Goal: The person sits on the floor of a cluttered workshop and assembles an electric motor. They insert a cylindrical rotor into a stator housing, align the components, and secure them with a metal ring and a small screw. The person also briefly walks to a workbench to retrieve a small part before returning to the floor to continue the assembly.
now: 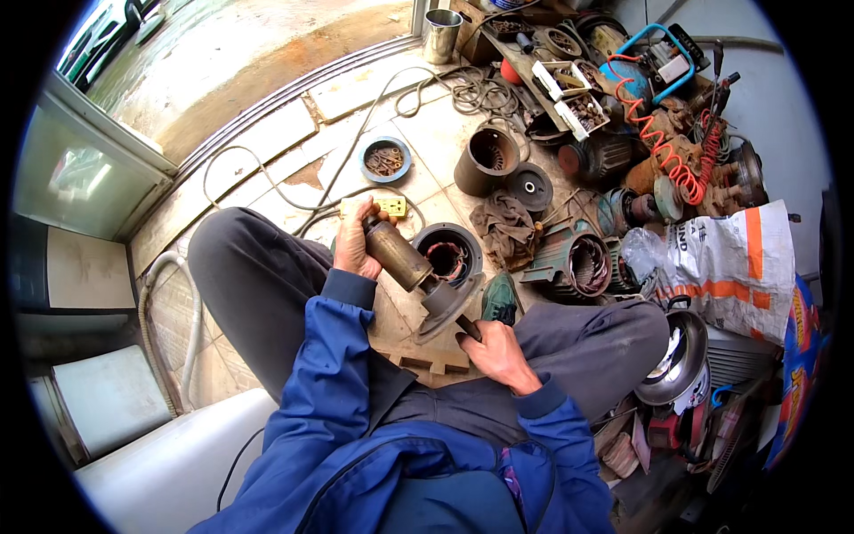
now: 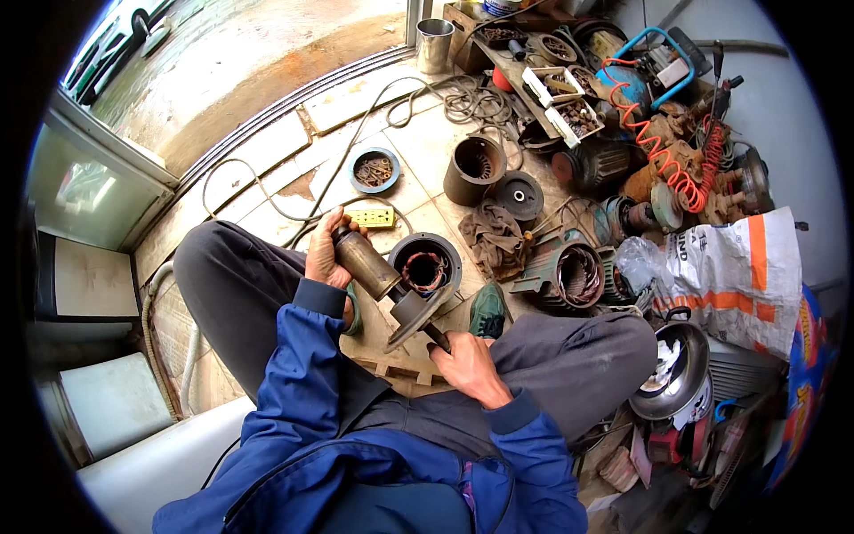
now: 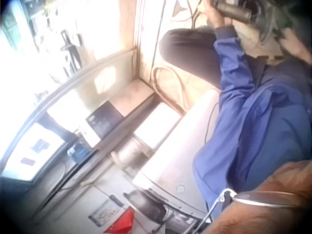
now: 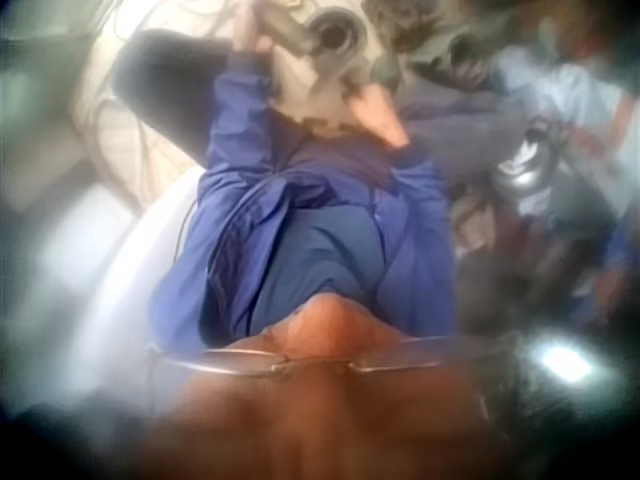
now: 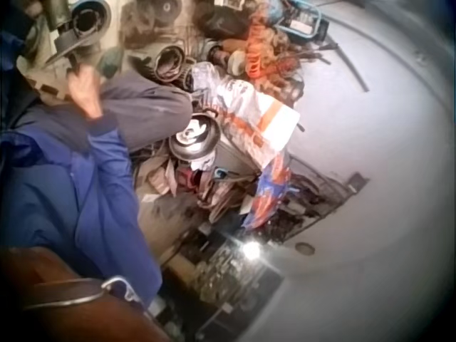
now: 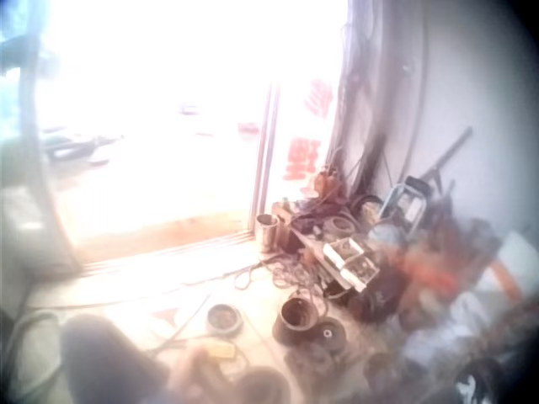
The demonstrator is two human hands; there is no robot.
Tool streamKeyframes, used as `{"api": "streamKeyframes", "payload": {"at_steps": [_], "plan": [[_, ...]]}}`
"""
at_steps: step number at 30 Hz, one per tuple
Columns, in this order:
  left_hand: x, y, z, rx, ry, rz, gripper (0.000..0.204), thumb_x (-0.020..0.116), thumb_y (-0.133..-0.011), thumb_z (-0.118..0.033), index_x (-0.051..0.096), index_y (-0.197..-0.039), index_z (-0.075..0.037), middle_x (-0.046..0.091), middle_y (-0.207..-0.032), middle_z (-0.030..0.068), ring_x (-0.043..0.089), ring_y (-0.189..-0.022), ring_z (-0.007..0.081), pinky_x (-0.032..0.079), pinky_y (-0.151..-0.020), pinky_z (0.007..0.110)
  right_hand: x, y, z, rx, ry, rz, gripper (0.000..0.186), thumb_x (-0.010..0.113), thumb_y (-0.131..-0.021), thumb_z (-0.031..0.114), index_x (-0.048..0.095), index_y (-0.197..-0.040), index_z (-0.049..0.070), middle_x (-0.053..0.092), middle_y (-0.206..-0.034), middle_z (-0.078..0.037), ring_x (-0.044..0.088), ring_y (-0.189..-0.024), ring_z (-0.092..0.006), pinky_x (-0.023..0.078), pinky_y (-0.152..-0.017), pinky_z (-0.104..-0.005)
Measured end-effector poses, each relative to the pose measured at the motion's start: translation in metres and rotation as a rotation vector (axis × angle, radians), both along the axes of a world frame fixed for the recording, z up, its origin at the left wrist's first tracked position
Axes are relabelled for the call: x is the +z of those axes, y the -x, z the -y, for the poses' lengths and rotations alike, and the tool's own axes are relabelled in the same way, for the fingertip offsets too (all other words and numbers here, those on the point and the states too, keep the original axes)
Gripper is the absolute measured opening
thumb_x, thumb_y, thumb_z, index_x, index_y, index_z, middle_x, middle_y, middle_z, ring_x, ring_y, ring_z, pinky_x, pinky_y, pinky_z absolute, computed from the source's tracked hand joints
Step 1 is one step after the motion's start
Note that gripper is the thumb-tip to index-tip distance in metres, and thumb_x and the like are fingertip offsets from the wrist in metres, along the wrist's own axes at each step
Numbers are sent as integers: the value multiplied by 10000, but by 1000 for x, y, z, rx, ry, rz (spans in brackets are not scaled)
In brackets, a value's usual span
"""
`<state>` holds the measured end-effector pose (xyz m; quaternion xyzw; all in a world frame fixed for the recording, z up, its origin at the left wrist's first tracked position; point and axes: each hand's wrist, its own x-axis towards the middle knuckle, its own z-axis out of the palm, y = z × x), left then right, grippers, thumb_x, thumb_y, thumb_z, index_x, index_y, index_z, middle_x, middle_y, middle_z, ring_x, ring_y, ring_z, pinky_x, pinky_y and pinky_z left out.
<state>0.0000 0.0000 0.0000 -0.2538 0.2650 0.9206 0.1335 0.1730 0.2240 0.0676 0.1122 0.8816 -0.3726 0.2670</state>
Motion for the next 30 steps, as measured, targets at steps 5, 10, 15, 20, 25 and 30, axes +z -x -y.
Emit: {"api": "streamKeyframes", "payload": {"at_steps": [5, 10, 15, 20, 25, 30], "plan": [[-47, -17, 6, 70, 142, 182, 243, 703, -920, -267, 546, -867, -89, 603, -754, 82, 625, -695, 246, 553, -640, 376, -18, -8, -1, 46, 10, -47, 325, 596, -840, 235, 652, -835, -85, 626, -753, -347, 642, -799, -528, 515, -739, -552], [-61, -29, -7, 75, 178, 304, 206, 677, -918, -233, 548, -867, -81, 599, -743, 86, 625, -702, 244, 552, -633, 369, -33, -15, -11, 75, -54, 17, 317, 594, -838, 228, 663, -842, -82, 621, -748, -361, 644, -786, -527, 517, -758, -562], [-59, -23, -14, 76, 238, 345, 179, 664, -926, -214, 554, -901, -75, 601, -743, 86, 627, -707, 244, 552, -626, 372, -39, -12, -10, 63, -96, -21, 314, 590, -847, 232, 672, -841, -71, 622, -750, -361, 644, -770, -525, 527, -735, -568], [-63, -23, -19, 57, 254, 349, 163, 686, -917, -190, 563, -898, -86, 621, -750, 80, 635, -686, 234, 563, -634, 356, -34, -3, -10, 68, -122, 6, 309, 592, -855, 239, 678, -839, -58, 627, -748, -351, 641, -767, -527, 529, -715, -567], [-70, -22, -25, 49, 266, 353, 140, 673, -927, -174, 568, -918, -81, 620, -772, 75, 641, -700, 227, 556, -635, 351, -35, 3, -10, 67, -140, 53, 299, 610, -856, 234, 674, -841, -58, 629, -749, -342, 642, -754, -520, 531, -687, -555], [-66, -19, -27, 27, 315, 337, 126, 660, -929, -160, 578, -929, -65, 614, -774, 76, 641, -701, 218, 549, -628, 338, -38, 5, -10, 57, -91, 26, 302, 630, -866, 222, 655, -830, -77, 622, -724, -335, 640, -724, -511, 525, -650, -538]]}}
